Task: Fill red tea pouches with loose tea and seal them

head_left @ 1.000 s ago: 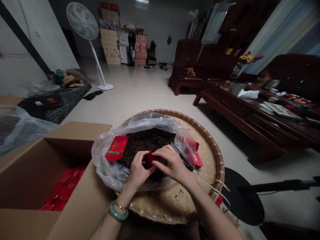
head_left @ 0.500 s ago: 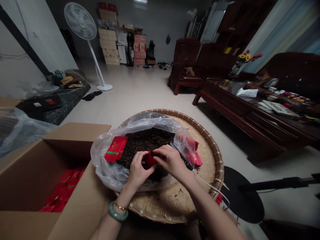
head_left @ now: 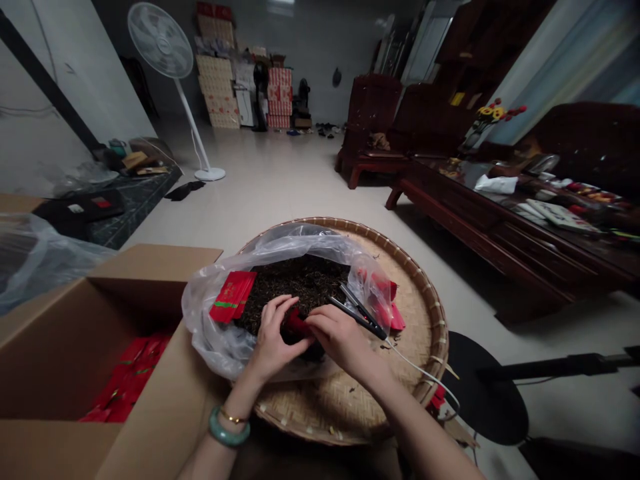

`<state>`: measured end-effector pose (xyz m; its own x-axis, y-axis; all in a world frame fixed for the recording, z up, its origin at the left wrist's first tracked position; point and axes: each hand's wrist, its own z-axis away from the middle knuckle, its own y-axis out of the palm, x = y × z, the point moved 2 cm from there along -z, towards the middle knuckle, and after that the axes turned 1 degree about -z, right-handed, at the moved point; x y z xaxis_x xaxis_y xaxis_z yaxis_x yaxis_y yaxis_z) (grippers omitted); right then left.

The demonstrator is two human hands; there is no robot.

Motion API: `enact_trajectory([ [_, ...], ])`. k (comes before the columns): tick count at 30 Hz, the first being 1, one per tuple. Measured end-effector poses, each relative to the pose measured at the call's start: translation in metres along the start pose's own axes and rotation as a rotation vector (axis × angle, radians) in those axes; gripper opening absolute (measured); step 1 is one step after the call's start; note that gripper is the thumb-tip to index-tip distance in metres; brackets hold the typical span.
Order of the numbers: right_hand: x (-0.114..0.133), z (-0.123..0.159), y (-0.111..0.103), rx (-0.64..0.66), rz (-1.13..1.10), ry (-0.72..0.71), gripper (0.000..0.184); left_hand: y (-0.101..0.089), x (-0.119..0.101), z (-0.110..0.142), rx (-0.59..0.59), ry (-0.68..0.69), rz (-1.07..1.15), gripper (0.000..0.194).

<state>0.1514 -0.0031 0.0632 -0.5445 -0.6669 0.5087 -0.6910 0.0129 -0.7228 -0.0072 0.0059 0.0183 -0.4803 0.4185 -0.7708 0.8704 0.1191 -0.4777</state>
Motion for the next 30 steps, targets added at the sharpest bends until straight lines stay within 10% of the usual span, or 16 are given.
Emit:
enact_trajectory([
  [4, -0.001, -0.005, -0.006, -0.054, -0.168, 0.045, 0.025, -0.011, 0.0, -0.012, 0.109, -0.113, 0.273, 0.017],
  [12, -0.034, -0.013, 0.015, -0.135, -0.661, 0.613, 0.021, 0.004, -0.005, -0.021, 0.022, -0.458, 0.573, 0.027],
  [19, -0.043, -0.009, 0.027, -0.19, -0.945, 0.787, 0.035, 0.014, -0.003, -0.016, 0.041, -0.589, 0.775, 0.033],
  [24, -0.047, -0.005, 0.03, -0.186, -0.788, 0.717, 0.033, 0.024, -0.005, -0.008, 0.272, -0.724, 0.857, 0.051],
  [30, -0.072, 0.016, -0.001, -0.27, 0.03, 0.423, 0.026, 0.024, -0.003, -0.007, 0.24, -0.848, 0.908, 0.051],
])
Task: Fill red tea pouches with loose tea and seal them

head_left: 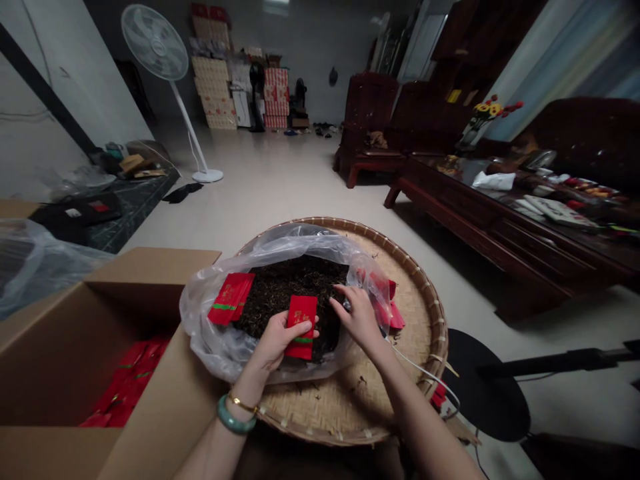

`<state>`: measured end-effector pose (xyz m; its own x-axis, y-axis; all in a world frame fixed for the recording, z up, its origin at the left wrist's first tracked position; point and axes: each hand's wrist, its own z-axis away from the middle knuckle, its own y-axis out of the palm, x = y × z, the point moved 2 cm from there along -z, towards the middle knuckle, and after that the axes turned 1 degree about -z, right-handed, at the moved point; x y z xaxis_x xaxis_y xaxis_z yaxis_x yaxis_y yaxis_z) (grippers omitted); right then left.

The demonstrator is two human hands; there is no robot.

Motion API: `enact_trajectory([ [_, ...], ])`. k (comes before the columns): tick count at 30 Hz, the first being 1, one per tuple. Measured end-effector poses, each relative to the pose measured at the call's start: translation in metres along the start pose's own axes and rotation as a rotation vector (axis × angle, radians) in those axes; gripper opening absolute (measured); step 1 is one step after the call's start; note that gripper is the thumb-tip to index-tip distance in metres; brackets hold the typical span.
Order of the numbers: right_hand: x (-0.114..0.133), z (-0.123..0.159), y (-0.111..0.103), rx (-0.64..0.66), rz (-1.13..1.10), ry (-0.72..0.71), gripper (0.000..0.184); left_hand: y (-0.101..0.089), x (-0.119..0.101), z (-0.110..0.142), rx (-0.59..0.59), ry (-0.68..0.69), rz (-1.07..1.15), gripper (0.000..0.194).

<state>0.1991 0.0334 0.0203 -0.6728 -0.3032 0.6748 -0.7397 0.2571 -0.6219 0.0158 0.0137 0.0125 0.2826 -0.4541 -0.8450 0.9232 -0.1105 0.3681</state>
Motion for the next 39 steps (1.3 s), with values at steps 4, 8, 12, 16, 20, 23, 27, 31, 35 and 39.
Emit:
enact_trajectory([
  [4, -0.029, 0.011, -0.006, 0.058, 0.306, -0.009, 0.047, 0.0, -0.001, 0.002, 0.001, -0.002, 0.015, 0.052],
  [8, -0.042, 0.014, -0.003, 0.094, 0.32, 0.034, 0.046, 0.003, -0.001, 0.005, 0.018, 0.005, 0.03, 0.051],
  [12, -0.041, 0.004, -0.015, 0.089, 0.117, 0.114, 0.041, 0.003, -0.001, 0.005, 0.028, 0.043, 0.002, 0.045],
  [16, -0.021, -0.004, -0.039, 0.238, -0.237, 0.212, 0.042, 0.002, 0.0, 0.003, 0.027, 0.095, -0.117, 0.041],
  [20, 0.016, -0.007, -0.051, 0.525, -0.305, 0.169, 0.042, 0.007, -0.002, 0.002, 0.08, 0.156, -0.272, 0.039],
  [23, 0.035, -0.01, -0.047, 0.604, -0.262, 0.116, 0.039, 0.011, -0.004, 0.003, 0.115, 0.198, -0.37, 0.038],
  [27, 0.042, -0.015, -0.04, 0.57, -0.251, 0.092, 0.029, 0.009, -0.005, 0.004, 0.092, 0.195, -0.466, 0.03],
  [31, 0.044, -0.019, -0.04, 0.512, -0.204, 0.057, 0.026, 0.004, -0.003, 0.002, 0.117, 0.165, -0.481, 0.028],
  [35, 0.043, -0.02, -0.041, 0.479, -0.233, 0.093, 0.027, 0.003, 0.0, 0.002, 0.127, 0.081, -0.456, 0.028],
  [39, 0.036, -0.02, -0.042, 0.492, -0.404, 0.21, 0.034, 0.004, -0.001, 0.004, 0.137, 0.032, -0.423, 0.028],
])
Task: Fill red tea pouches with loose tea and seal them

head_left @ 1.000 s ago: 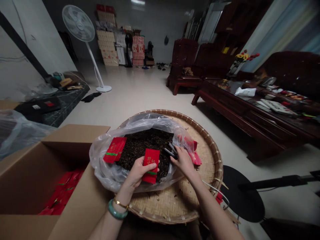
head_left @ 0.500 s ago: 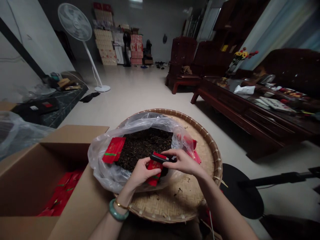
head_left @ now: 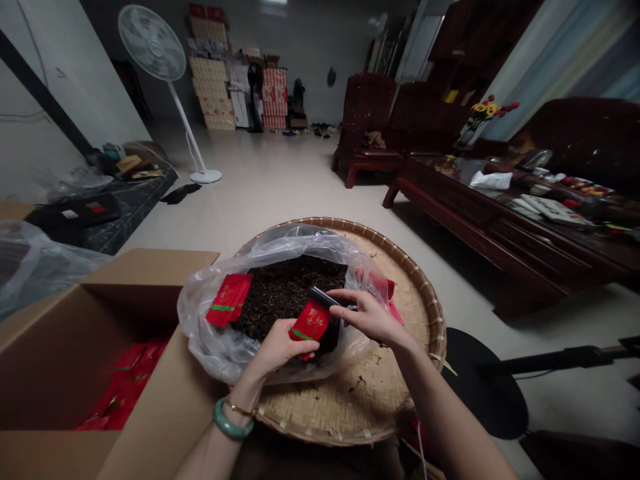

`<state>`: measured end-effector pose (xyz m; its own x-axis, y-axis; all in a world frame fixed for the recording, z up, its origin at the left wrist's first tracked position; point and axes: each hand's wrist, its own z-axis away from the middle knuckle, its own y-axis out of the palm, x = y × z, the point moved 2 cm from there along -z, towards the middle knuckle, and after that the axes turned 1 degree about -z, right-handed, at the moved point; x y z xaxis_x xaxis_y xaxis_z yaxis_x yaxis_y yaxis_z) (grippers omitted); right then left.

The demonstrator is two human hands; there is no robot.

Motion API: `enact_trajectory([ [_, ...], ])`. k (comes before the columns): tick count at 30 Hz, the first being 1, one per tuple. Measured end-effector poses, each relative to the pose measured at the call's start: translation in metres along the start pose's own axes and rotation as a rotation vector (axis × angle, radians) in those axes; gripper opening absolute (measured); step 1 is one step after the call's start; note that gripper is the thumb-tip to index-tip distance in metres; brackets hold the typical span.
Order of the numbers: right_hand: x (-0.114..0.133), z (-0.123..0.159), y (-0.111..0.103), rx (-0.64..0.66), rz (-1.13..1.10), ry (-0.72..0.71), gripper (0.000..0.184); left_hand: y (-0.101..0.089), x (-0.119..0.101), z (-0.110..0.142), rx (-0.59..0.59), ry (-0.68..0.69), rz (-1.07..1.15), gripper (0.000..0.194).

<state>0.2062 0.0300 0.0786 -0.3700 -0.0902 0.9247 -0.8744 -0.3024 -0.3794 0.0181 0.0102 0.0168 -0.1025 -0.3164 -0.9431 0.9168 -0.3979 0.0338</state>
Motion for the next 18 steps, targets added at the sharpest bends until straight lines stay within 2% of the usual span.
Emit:
enact_trajectory([
  [4, -0.007, 0.002, -0.009, -0.051, -0.155, 0.088, 0.042, 0.0, -0.001, 0.0, -0.029, -0.006, 0.03, 0.03],
  [7, -0.008, 0.004, -0.009, -0.095, -0.063, 0.051, 0.042, 0.001, 0.0, -0.001, -0.039, 0.002, 0.042, 0.03],
  [11, -0.005, 0.004, 0.001, -0.102, 0.102, -0.049, 0.03, 0.002, -0.001, -0.002, -0.026, 0.005, 0.047, 0.031],
  [14, -0.003, 0.003, 0.004, -0.13, 0.14, -0.079, 0.032, 0.001, -0.001, -0.002, -0.033, 0.011, 0.052, 0.031],
  [18, -0.004, 0.002, 0.004, -0.091, 0.14, -0.066, 0.031, -0.001, 0.001, -0.002, -0.027, 0.009, 0.055, 0.031],
])
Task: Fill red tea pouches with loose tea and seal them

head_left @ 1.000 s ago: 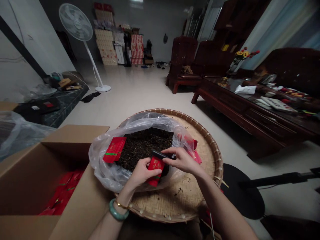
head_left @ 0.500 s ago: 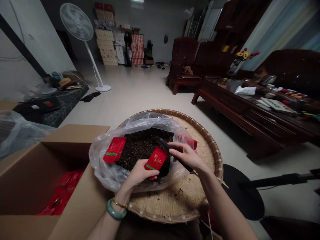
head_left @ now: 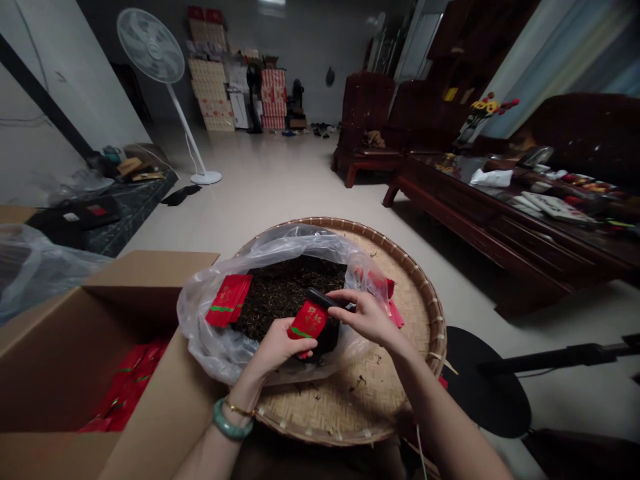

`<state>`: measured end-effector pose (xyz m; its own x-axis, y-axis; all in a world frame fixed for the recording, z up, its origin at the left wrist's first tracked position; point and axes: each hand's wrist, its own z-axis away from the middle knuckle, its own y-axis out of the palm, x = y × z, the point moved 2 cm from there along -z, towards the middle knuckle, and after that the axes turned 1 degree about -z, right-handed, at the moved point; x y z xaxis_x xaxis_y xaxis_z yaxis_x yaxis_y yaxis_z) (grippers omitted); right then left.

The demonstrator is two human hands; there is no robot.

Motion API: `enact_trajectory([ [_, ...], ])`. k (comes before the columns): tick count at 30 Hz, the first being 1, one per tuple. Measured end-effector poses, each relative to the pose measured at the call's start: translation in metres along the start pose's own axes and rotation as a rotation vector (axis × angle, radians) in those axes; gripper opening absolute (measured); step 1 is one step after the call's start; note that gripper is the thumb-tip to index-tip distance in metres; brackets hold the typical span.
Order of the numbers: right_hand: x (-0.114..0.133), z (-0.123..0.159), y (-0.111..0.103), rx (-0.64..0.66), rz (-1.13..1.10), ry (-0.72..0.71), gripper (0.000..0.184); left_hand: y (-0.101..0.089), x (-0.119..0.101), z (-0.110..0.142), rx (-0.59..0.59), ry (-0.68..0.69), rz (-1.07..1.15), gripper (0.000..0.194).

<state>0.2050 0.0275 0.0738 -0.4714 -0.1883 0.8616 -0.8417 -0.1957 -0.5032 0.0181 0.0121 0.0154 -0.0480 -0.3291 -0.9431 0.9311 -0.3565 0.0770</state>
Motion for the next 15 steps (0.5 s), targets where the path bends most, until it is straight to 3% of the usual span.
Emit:
enact_trajectory([
  [10, 0.001, 0.001, 0.0, 0.027, -0.166, 0.063, 0.032, 0.0, -0.005, 0.002, -0.001, -0.005, 0.002, 0.029],
  [13, -0.013, 0.003, -0.004, 0.013, -0.293, 0.103, 0.037, -0.001, -0.003, 0.002, -0.018, -0.008, 0.001, 0.029],
  [15, -0.033, 0.006, -0.008, -0.076, -0.273, 0.113, 0.04, -0.003, -0.001, 0.002, -0.047, -0.009, 0.013, 0.03],
])
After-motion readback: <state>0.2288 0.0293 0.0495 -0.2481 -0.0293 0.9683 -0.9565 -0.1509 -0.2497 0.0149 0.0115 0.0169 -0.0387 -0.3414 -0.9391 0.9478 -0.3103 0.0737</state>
